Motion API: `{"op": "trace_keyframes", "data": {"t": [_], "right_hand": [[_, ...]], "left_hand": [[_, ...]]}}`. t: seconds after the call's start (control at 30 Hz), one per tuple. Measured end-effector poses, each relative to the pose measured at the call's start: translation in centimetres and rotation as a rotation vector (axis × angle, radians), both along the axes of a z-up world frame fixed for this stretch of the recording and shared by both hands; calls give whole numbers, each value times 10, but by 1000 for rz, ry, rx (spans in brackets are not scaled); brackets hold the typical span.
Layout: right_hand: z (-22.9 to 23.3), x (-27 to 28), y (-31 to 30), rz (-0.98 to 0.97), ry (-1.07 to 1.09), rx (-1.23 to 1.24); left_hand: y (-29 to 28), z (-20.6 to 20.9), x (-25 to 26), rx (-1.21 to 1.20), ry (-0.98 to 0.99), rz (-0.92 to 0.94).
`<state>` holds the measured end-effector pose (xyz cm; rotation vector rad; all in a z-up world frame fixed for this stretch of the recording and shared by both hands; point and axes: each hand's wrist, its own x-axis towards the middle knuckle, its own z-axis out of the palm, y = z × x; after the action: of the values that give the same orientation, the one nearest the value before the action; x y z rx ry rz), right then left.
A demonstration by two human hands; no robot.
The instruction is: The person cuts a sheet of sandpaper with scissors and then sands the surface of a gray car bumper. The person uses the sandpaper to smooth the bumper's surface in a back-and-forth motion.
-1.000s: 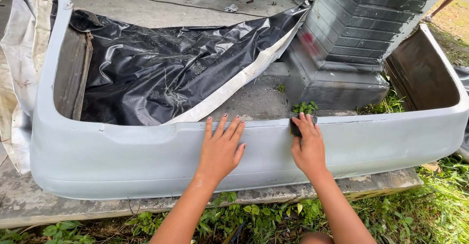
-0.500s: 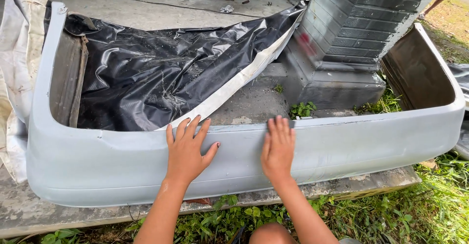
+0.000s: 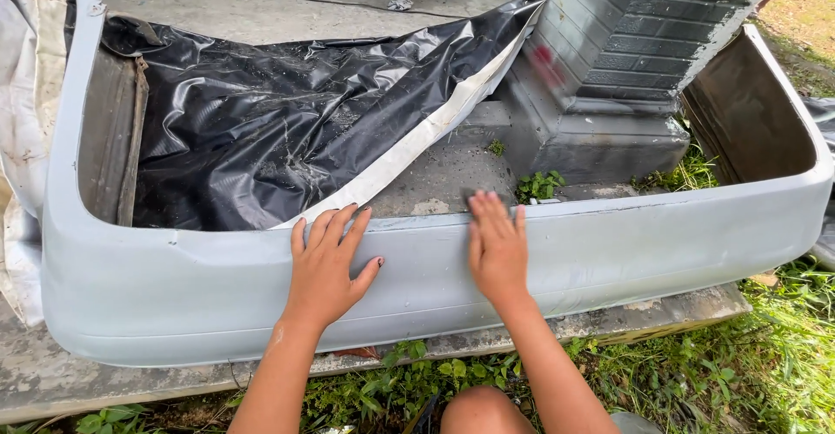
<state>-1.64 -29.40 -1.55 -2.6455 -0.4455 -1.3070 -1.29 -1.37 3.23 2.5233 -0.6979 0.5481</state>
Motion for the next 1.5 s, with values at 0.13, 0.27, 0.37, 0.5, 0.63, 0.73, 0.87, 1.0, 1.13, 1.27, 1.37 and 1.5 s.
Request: {"op": "trace_keyframes", "data": {"t": [0.13, 0.27, 0.37, 0.5, 0.63, 0.73, 0.87, 1.0, 1.13, 1.27, 1.37, 1.5], "right_hand": [[2, -4, 23, -91, 31, 148], [9, -8, 25, 116, 88, -226], [21, 15, -25, -117, 153, 87], [19, -6, 56, 14, 209, 49], [21, 9, 38, 36, 181, -35], [9, 0, 36, -156, 143, 175], [-15, -18, 92, 12, 23, 39], [-7, -6, 21, 86, 52, 32], [-5, 1, 59, -68, 26, 251], [-2, -6, 136, 162, 60, 22], [3, -9, 74, 108, 64, 71], [-11, -2, 16, -151, -30, 212]], "left_hand": [[-2, -3, -1, -5, -28, 27], [3, -1, 0, 16, -16, -4], [8, -7, 5, 24, -66, -12], [14, -12, 7, -6, -86, -18], [34, -8, 9, -26, -50, 37], [31, -11, 7, -24, -24, 59], [27, -6, 2, -63, -13, 61], [26, -7, 6, -108, 22, 61], [26, -8, 3, -129, 18, 73], [30, -14, 9, -79, 75, 115], [42, 1, -7, 39, 100, 242], [37, -9, 0, -1, 52, 244]]}}
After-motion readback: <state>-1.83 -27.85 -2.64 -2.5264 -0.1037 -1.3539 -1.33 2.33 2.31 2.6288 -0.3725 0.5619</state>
